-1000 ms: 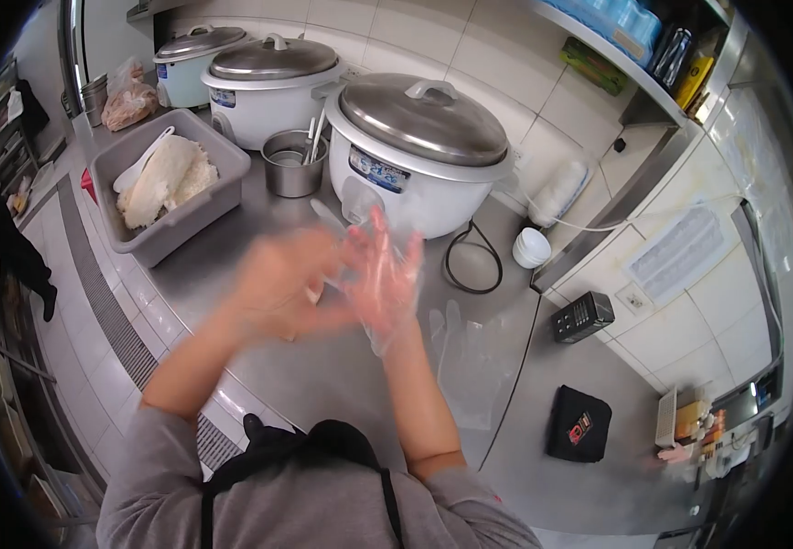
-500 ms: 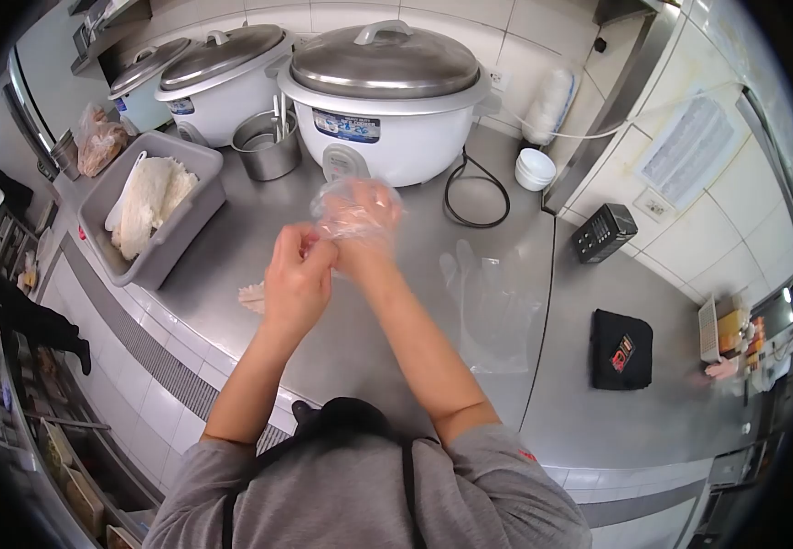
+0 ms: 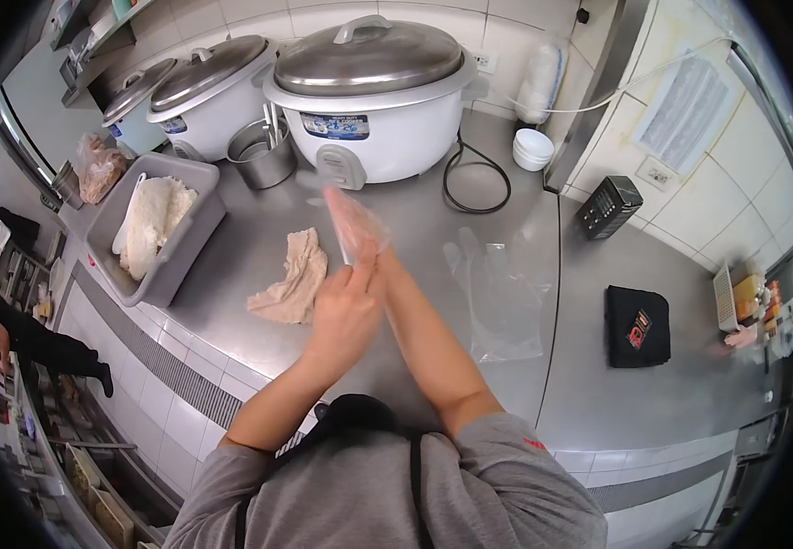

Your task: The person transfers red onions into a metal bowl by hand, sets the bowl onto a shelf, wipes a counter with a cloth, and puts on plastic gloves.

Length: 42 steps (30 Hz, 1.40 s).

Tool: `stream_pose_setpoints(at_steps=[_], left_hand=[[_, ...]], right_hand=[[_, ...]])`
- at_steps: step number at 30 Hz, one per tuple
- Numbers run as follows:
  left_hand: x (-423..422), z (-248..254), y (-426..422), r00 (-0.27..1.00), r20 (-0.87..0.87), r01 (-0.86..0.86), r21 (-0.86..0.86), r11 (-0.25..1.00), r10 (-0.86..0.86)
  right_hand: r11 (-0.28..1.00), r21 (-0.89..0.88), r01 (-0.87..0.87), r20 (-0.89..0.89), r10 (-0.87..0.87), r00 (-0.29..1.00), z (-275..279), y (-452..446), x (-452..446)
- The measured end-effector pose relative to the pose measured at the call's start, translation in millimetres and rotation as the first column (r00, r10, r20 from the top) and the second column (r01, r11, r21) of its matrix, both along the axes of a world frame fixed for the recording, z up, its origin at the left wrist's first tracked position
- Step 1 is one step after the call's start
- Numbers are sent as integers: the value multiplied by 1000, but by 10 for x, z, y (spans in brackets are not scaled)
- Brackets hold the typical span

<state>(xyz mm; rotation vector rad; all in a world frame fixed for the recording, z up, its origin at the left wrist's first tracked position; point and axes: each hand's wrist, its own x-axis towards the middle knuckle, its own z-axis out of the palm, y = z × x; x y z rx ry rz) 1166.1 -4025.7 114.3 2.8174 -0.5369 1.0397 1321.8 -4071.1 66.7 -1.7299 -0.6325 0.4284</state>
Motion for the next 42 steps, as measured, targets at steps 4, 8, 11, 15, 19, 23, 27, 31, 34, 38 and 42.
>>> stream_pose_setpoints(at_steps=[4,8,11,15,19,23,27,31,34,38,42], left_hand=[[-15,12,-77,998,49,32,20,999,-33],[-265,129,-101,954,-26,301,39,953,-300],[-364,104,-27,860,149,505,-105,857,-488],[-76,-54,274,928,362,223,-722,655,83],[77,249,502,896,443,322,-636,701,-9],[-76,-52,518,935,299,293,-354,888,-189],[-192,-293,334,972,106,235,-460,856,-210],[-206,-242,304,981,58,186,-523,832,-183],[-212,123,258,902,415,340,-506,792,-122],[134,400,416,903,426,139,-156,978,-60],[386,91,507,972,188,201,-343,917,-142]], right_hand=[[841,520,148,-522,175,835,420,118,-474],[459,806,374,-549,342,763,483,207,-468],[245,800,548,-598,411,688,608,188,-442],[-24,763,646,-584,404,704,1096,125,-729],[-80,826,558,-422,568,706,1261,164,-966],[-110,959,260,-163,535,829,1364,70,-1014],[-151,988,-41,115,523,844,1361,-92,-779],[350,911,217,-308,231,923,1297,-16,-623],[555,799,231,-138,-204,969,1111,99,-348],[612,657,439,-185,-434,882,1457,93,-730],[730,418,541,-61,-572,818,758,203,-142]])
